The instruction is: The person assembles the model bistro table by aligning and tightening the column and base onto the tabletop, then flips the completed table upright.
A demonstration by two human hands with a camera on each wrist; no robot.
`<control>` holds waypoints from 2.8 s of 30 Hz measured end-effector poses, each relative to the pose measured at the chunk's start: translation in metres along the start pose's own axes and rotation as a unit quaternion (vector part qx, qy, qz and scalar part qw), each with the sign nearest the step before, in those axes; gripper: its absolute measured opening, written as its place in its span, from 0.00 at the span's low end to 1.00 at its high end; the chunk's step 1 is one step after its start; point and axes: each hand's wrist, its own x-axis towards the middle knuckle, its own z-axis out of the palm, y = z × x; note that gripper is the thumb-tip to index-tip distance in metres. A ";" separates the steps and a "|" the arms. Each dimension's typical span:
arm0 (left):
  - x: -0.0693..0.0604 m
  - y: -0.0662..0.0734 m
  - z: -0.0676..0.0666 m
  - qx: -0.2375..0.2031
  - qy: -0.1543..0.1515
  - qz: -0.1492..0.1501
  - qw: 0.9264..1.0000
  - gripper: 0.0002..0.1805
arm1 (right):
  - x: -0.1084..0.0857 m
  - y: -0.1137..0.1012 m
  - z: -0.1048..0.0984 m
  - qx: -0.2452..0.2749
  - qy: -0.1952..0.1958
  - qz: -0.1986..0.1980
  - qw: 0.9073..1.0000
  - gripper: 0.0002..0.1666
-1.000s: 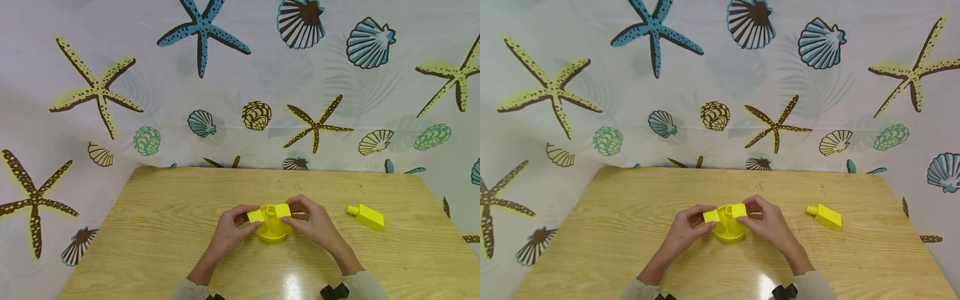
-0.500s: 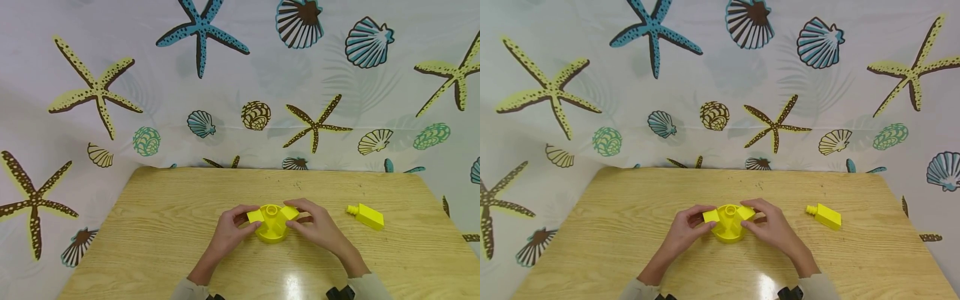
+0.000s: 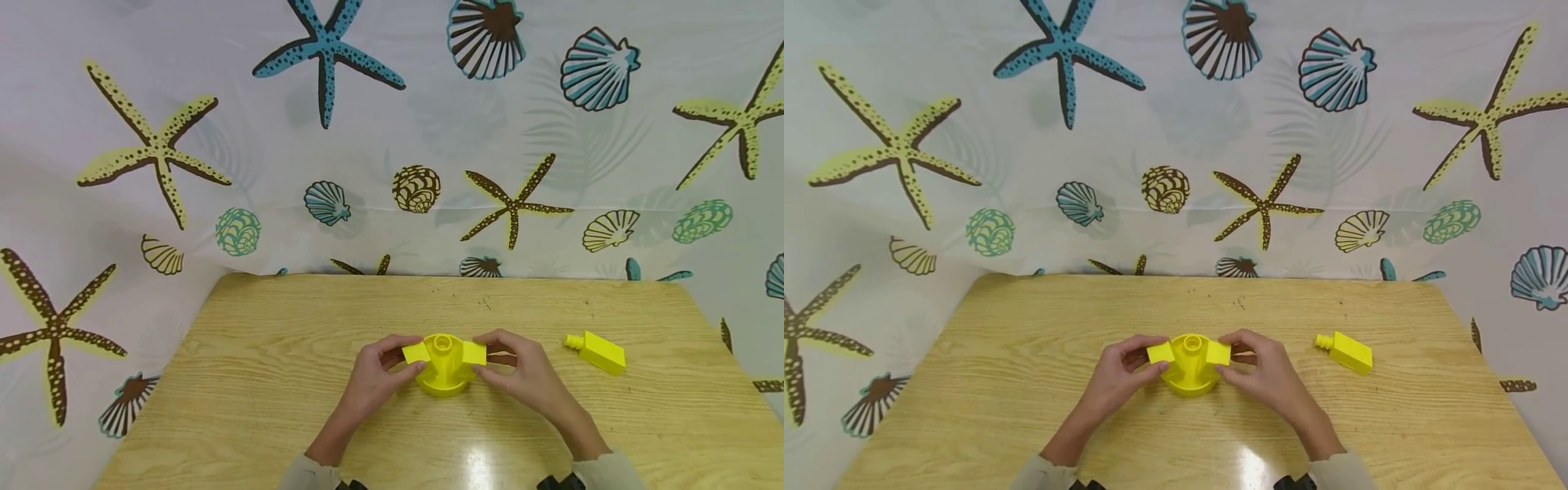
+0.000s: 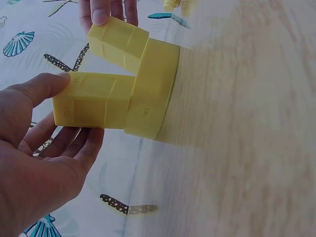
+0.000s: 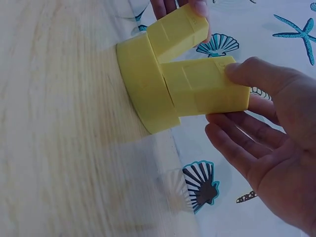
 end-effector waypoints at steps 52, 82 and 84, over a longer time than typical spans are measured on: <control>-0.003 0.019 0.002 0.094 0.019 0.048 0.994 0.23 | -0.010 -0.017 -0.002 -0.018 0.068 0.042 0.997 0.21; 0.008 0.046 0.095 0.307 0.072 0.093 0.944 0.25 | -0.052 0.038 -0.106 -0.256 0.209 0.060 0.942 0.25; 0.007 0.046 0.095 0.310 0.078 0.096 0.943 0.24 | -0.054 0.042 -0.110 -0.260 0.202 0.078 0.941 0.26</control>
